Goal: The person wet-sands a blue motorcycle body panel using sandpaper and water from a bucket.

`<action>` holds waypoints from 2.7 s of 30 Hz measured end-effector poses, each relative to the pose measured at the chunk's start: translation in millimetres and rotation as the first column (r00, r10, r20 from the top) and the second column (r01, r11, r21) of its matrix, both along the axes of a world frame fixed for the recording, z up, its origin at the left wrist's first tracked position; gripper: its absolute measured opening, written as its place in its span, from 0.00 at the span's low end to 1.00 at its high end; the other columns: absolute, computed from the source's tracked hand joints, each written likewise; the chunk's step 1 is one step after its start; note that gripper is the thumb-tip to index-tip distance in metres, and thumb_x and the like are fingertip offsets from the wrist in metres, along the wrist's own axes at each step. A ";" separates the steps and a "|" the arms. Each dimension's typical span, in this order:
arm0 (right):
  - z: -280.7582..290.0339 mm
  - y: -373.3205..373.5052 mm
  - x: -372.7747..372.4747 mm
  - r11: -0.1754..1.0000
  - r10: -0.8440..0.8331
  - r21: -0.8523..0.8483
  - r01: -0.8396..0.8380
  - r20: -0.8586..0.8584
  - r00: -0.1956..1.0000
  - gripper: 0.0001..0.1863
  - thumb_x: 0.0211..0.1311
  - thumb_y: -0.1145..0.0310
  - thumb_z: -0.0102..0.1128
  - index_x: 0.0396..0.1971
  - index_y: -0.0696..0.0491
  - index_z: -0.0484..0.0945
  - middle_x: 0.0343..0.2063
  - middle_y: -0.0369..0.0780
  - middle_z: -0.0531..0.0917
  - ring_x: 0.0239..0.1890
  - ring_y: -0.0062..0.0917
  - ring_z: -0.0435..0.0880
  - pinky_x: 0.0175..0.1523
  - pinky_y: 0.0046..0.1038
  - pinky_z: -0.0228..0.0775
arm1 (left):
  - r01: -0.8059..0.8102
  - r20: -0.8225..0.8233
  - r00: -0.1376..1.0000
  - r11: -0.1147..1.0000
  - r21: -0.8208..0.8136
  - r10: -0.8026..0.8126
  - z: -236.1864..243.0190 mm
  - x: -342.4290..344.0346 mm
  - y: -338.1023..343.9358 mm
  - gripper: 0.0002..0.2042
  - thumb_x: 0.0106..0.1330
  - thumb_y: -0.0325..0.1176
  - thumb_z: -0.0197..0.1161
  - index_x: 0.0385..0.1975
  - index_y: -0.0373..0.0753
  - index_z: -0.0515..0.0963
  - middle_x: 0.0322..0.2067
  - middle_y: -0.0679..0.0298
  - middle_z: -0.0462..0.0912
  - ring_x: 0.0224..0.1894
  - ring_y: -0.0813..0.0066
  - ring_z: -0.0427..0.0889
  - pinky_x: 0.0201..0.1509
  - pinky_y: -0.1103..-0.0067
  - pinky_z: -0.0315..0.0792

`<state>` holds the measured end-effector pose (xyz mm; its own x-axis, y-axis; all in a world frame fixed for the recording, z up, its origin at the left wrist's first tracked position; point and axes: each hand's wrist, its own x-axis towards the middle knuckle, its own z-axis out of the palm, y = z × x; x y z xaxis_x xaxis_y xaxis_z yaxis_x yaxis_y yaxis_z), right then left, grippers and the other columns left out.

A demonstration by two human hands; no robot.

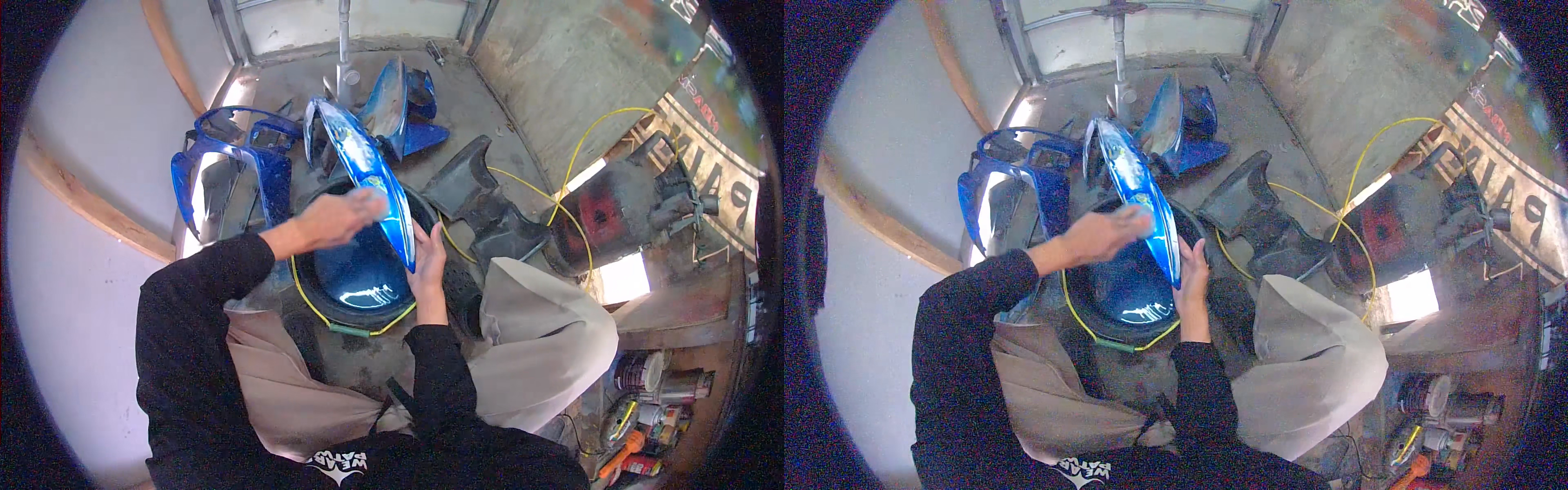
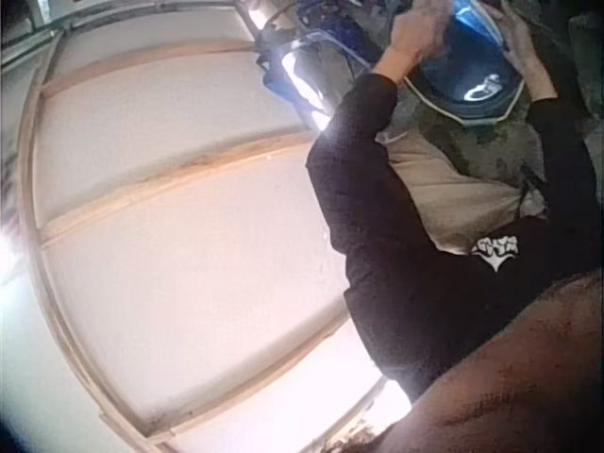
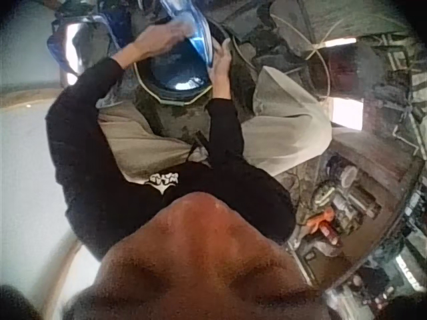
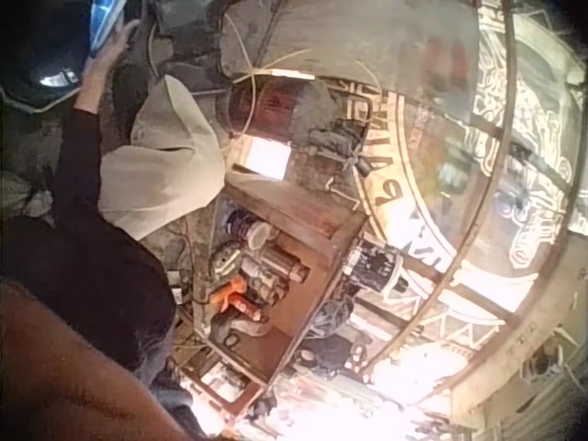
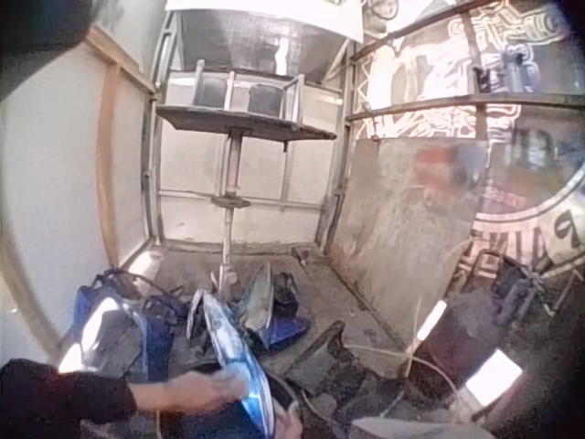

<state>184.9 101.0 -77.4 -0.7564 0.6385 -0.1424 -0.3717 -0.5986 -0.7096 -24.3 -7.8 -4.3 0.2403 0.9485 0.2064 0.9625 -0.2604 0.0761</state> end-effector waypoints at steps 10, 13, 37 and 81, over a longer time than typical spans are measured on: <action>-2.0 -1.8 -3.5 1.000 -0.010 -0.010 0.010 -0.030 1.000 0.52 0.72 0.28 0.37 0.71 0.67 0.61 0.66 0.51 0.75 0.66 0.36 0.75 0.72 0.36 0.63 | -0.031 0.110 0.994 0.999 0.043 0.026 3.1 -19.5 6.0 0.26 0.70 0.33 0.57 0.69 0.47 0.66 0.64 0.53 0.73 0.49 0.49 0.86 0.38 0.62 0.85; -3.7 -1.1 -4.3 1.000 0.008 -0.016 -0.009 -0.044 0.999 0.52 0.73 0.28 0.37 0.71 0.67 0.62 0.66 0.51 0.74 0.66 0.37 0.75 0.72 0.37 0.63 | -0.021 -0.002 1.000 0.999 -0.035 0.021 -0.7 -4.9 -1.1 0.28 0.70 0.30 0.56 0.71 0.50 0.65 0.69 0.56 0.71 0.58 0.52 0.83 0.44 0.63 0.86; 1.3 -4.7 -4.6 0.999 -0.024 -0.031 0.024 0.001 1.000 0.52 0.73 0.28 0.37 0.70 0.67 0.63 0.61 0.48 0.79 0.60 0.32 0.80 0.67 0.32 0.68 | -0.223 0.083 0.967 0.960 -0.170 0.240 11.1 -21.2 3.3 0.26 0.73 0.31 0.52 0.72 0.48 0.64 0.70 0.53 0.69 0.69 0.50 0.72 0.56 0.62 0.83; -6.4 1.0 -2.8 1.000 -0.027 -0.002 0.027 0.033 0.999 0.52 0.72 0.27 0.37 0.70 0.66 0.65 0.60 0.47 0.80 0.59 0.32 0.81 0.63 0.32 0.71 | 0.043 0.043 0.998 0.990 -0.137 -0.037 7.6 19.4 4.1 0.27 0.69 0.30 0.57 0.70 0.43 0.66 0.66 0.53 0.72 0.66 0.51 0.75 0.50 0.64 0.85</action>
